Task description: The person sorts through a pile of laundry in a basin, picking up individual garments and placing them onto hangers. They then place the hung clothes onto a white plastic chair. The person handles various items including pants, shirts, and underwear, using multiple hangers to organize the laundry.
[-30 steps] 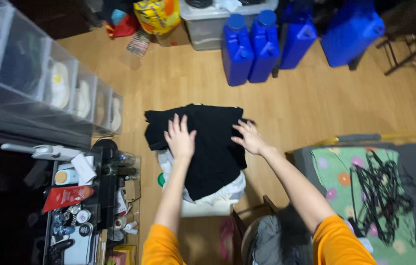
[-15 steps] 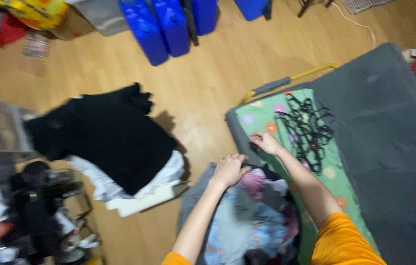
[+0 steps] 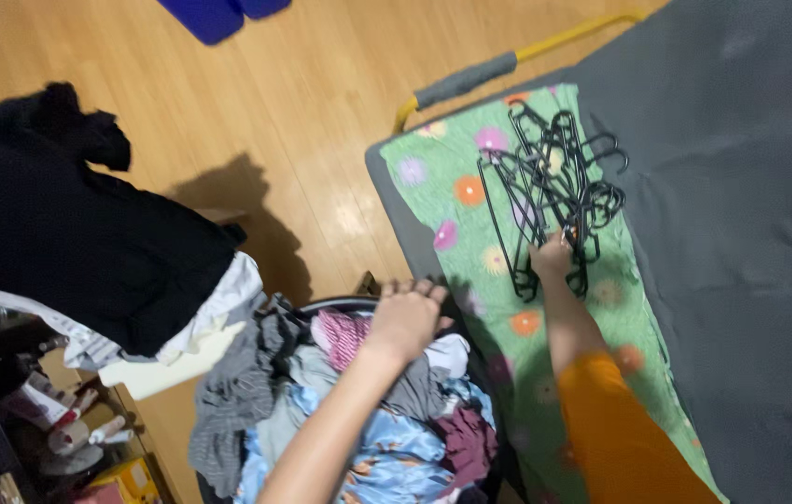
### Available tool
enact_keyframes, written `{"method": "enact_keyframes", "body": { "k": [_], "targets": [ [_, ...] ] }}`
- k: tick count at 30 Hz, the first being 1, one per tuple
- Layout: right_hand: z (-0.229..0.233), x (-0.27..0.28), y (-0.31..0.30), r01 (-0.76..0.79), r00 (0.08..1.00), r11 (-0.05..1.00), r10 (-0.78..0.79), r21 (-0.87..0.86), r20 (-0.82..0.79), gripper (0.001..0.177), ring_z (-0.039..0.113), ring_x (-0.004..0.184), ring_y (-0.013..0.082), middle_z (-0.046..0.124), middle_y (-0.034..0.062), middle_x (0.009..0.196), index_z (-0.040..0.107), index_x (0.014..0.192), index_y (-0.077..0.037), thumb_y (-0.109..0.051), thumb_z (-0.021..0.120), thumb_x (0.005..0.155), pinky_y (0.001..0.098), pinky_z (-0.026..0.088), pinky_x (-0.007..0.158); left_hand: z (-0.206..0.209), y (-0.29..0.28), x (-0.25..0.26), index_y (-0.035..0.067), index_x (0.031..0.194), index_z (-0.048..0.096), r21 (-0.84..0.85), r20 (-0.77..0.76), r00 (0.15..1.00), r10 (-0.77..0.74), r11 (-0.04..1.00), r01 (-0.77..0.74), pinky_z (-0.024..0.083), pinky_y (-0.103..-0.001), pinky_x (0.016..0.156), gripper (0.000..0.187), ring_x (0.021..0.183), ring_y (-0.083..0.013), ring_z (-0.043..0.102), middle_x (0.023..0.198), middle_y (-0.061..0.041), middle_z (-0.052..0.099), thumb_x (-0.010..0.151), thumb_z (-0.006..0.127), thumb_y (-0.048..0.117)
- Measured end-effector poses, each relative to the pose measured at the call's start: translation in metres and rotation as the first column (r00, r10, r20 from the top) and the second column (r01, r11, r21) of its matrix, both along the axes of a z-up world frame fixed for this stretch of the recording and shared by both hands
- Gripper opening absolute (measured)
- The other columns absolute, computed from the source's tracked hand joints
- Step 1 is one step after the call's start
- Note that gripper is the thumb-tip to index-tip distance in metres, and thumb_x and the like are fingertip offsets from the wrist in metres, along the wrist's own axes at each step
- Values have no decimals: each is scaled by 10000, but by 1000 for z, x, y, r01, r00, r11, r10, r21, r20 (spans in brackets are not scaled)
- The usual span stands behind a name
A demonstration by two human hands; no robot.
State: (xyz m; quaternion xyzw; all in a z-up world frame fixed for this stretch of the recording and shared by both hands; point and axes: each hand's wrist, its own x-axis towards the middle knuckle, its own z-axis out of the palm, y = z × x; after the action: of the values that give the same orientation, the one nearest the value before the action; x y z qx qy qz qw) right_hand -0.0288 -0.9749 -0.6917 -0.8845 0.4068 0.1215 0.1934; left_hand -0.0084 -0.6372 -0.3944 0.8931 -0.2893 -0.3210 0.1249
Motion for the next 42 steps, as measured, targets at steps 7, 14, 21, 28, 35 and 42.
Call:
{"method": "enact_keyframes", "body": {
  "k": [7, 14, 21, 28, 35, 42],
  "targets": [
    [-7, -4, -11, -68, 996, 994, 62, -90, -63, 241, 698, 982, 374, 711, 143, 1033, 737, 1090, -137, -325, 768, 941, 499, 571, 858, 73, 51, 9, 57, 1203, 679, -321, 140, 943, 301, 915, -244, 487, -453, 974, 388, 1100, -373, 652, 1159, -161, 716, 922, 681, 325],
    [59, -15, 2, -151, 843, 904, -93, 399, 531, 200, 708, 895, 347, 640, 157, 992, 611, 1114, 9, 42, 642, 919, 451, 628, 795, 159, 120, -54, 35, 1213, 667, -451, 124, 700, 703, 668, -592, 519, -424, 939, 290, 1100, -364, 668, 1157, -172, 708, 978, 651, 204],
    [200, -80, 47, -453, 603, 426, -501, 783, 621, 285, 748, 1134, 311, 626, 162, 1196, 416, 1314, 55, 36, 588, 1088, 372, 618, 1005, 152, 145, -157, 28, 1194, 668, -379, 276, 511, 814, 581, -721, 506, -441, 1026, 290, 1180, -369, 634, 1251, -159, 682, 966, 653, 207],
    [402, -95, 119, -682, 425, 473, -366, 558, 828, 714, 652, 820, 194, 630, 140, 1181, 109, 1566, -144, -25, 585, 1047, 328, 602, 695, 131, 127, -223, -30, 1314, 607, -488, 348, 529, 774, 631, -603, 433, -471, 1021, 516, 1238, -435, 545, 1369, -260, 590, 907, 699, 273],
    [452, -67, 116, -747, 490, 545, 64, 381, 870, 276, 637, 781, 206, 661, 163, 1121, 590, 1363, -99, -213, 401, 1197, 379, 532, 738, 86, 212, -194, 37, 1183, 657, -523, 230, 387, 893, 448, -725, 498, -460, 971, 277, 1121, -397, 627, 1167, -192, 666, 967, 662, 210],
    [539, -92, 147, -789, -21, 323, 836, -523, 548, 469, 599, 1214, 521, 755, 231, 1292, 810, 914, -121, -333, 444, 1117, 565, 170, 1251, 36, 244, -233, 46, 1157, 701, -429, 17, 382, 924, 352, -832, 542, -438, 893, 306, 1017, -371, 683, 1130, -198, 692, 920, 707, 240]
  ]
}}
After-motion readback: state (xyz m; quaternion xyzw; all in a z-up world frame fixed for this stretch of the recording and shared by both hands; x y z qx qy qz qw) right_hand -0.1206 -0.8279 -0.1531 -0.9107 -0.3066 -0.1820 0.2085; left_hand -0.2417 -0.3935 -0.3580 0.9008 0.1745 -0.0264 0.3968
